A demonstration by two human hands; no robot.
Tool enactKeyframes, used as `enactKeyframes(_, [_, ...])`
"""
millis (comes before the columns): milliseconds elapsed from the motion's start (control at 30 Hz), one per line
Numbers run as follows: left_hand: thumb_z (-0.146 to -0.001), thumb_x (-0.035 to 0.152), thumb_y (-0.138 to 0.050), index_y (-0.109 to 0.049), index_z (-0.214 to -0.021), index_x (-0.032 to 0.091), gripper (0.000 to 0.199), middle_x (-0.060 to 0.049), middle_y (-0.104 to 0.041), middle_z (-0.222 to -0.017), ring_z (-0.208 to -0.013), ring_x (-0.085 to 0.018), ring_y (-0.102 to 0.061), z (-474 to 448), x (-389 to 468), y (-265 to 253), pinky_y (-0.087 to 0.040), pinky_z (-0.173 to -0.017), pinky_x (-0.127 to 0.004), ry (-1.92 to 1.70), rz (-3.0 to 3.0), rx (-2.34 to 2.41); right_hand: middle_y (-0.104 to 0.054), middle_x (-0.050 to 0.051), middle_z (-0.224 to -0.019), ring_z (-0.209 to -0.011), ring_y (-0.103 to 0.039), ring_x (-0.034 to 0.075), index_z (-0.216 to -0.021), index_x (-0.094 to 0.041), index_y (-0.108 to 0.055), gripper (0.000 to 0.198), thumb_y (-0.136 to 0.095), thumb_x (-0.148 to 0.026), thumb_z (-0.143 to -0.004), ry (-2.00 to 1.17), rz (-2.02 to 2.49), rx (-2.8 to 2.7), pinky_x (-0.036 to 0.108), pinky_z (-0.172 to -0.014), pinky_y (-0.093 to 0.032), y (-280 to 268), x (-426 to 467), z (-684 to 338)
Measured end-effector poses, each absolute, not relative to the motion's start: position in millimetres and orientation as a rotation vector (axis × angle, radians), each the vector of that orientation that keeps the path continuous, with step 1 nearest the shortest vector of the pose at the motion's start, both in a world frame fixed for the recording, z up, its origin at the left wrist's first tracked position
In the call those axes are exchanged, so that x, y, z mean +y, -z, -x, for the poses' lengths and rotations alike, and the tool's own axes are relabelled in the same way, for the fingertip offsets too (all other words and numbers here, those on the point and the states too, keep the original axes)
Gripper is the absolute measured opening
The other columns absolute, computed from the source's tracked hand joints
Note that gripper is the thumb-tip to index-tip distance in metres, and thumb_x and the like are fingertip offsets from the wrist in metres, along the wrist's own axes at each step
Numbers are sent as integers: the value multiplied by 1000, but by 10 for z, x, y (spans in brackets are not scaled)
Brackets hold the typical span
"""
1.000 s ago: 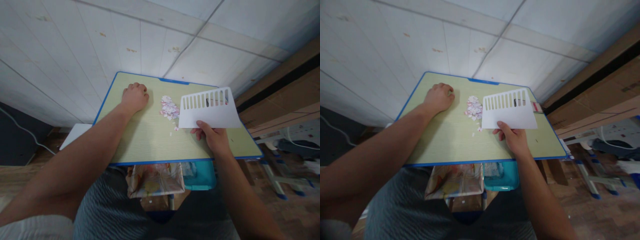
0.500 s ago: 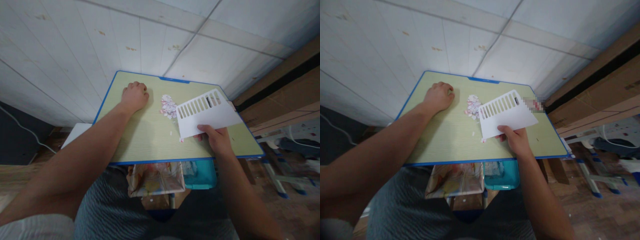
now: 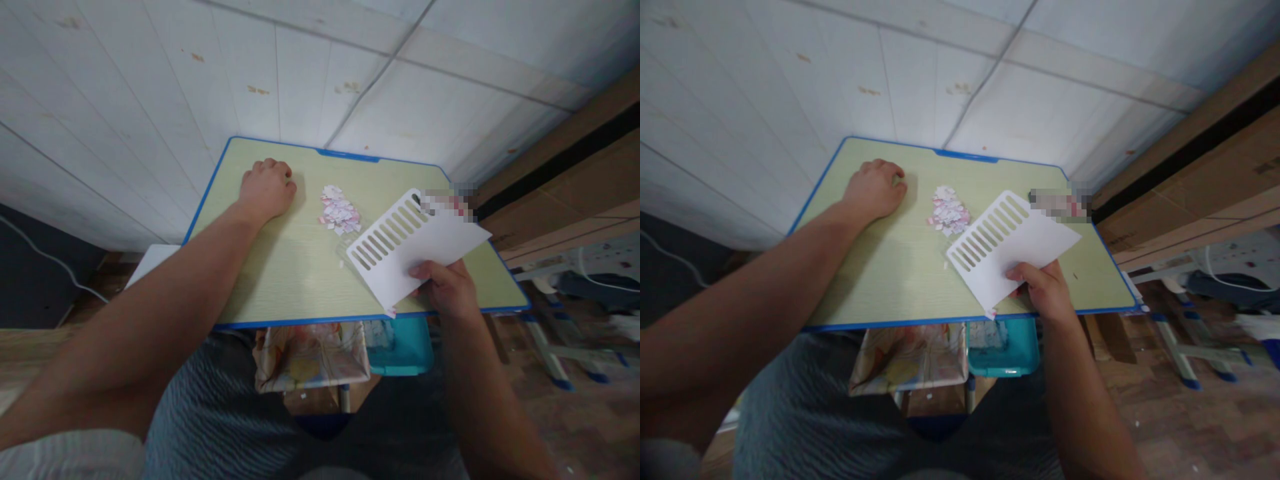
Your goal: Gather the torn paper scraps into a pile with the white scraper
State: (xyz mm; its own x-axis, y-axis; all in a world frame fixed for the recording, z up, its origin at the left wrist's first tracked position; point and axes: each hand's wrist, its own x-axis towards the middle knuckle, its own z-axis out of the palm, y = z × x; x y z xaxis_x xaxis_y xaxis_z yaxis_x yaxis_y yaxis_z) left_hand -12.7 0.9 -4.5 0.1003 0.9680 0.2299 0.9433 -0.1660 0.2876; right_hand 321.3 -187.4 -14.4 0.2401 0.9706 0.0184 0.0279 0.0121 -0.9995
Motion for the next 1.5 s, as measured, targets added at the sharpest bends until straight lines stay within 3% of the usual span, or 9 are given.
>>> enactKeyframes(233, [-116, 33, -55, -77, -151, 19, 44, -20, -71, -162, -156, -44, -59, 135, 43, 78, -47, -134, -60, -579, -2294, 1998, -69, -3, -70, -44, -53, 14, -91, -24, -73, 31, -81, -26, -61, -958, 1309, -1022, 25, -32, -40, 140, -1946, -3241])
enactKeyframes(400, [-115, 33, -56, -77, -152, 20, 44, -20, -71, -161, -156, -44, -59, 134, 41, 78, -48, -134, -59, -589, -2289, 1983, -66, -3, -66, -41, -48, 14, -90, -26, -73, 32, -81, -27, -60, -942, 1338, -987, 28, -31, -34, 93, -1987, -3227])
enactKeyframes(533, [-114, 33, -57, -76, -156, 18, 48, -22, -71, -161, -156, -45, -58, 122, 21, 63, -47, -133, -62, -607, -2276, 1972, -67, -1, -66, -50, -57, 18, -86, -27, -71, 21, -87, -35, -76, -779, 1321, -985, 31, -40, -48, 79, -1907, -3195])
enactKeyframes(600, [-114, 32, -56, -77, -155, 17, 49, -22, -70, -163, -156, -46, -58, 110, 8, 44, -46, -133, -62, -595, -2263, 1975, -70, 0, -69, -53, -60, 19, -84, -26, -71, 20, -88, -36, -78, -707, 1351, -1013, 32, -44, -53, 65, -1822, -3209])
enactKeyframes(900, [-114, 31, -55, -78, -153, 15, 48, -23, -71, -162, -155, -45, -60, 86, -17, 18, -49, -131, -62, -579, -2264, 1980, -73, 5, -72, -57, -67, 25, -78, -23, -73, 17, -83, -32, -66, -620, 1561, -1056, 36, -41, -55, -118, -1476, -3485])
enactKeyframes(1133, [-114, 31, -56, -79, -154, 17, 48, -22, -71, -162, -156, -45, -59, 84, -17, 15, -47, -132, -61, -577, -2258, 1980, -77, 2, -76, -55, -69, 20, -93, -22, -77, 31, -95, -41, -75, -712, 1295, -1116, 33, -49, -61, -110, -1548, -3259])
enactKeyframes(1367, [-115, 29, -55, -77, -156, 16, 48, -23, -67, -166, -159, -46, -56, 73, -46, -21, -45, -134, -62, -547, -2240, 1969, -83, 9, -74, -57, -72, 22, -80, -23, -81, 39, -96, -58, -86, -695, 1401, -1287, 37, -58, -65, 72, -1706, -2959])
enactKeyframes(1500, [-114, 30, -54, -77, -153, 15, 47, -23, -69, -165, -158, -45, -57, 70, -43, -17, -46, -134, -61, -556, -2251, 1976, -84, 9, -75, -58, -73, 21, -77, -22, -82, 40, -94, -58, -90, -679, 1410, -1334, 36, -61, -63, 96, -1739, -2943])
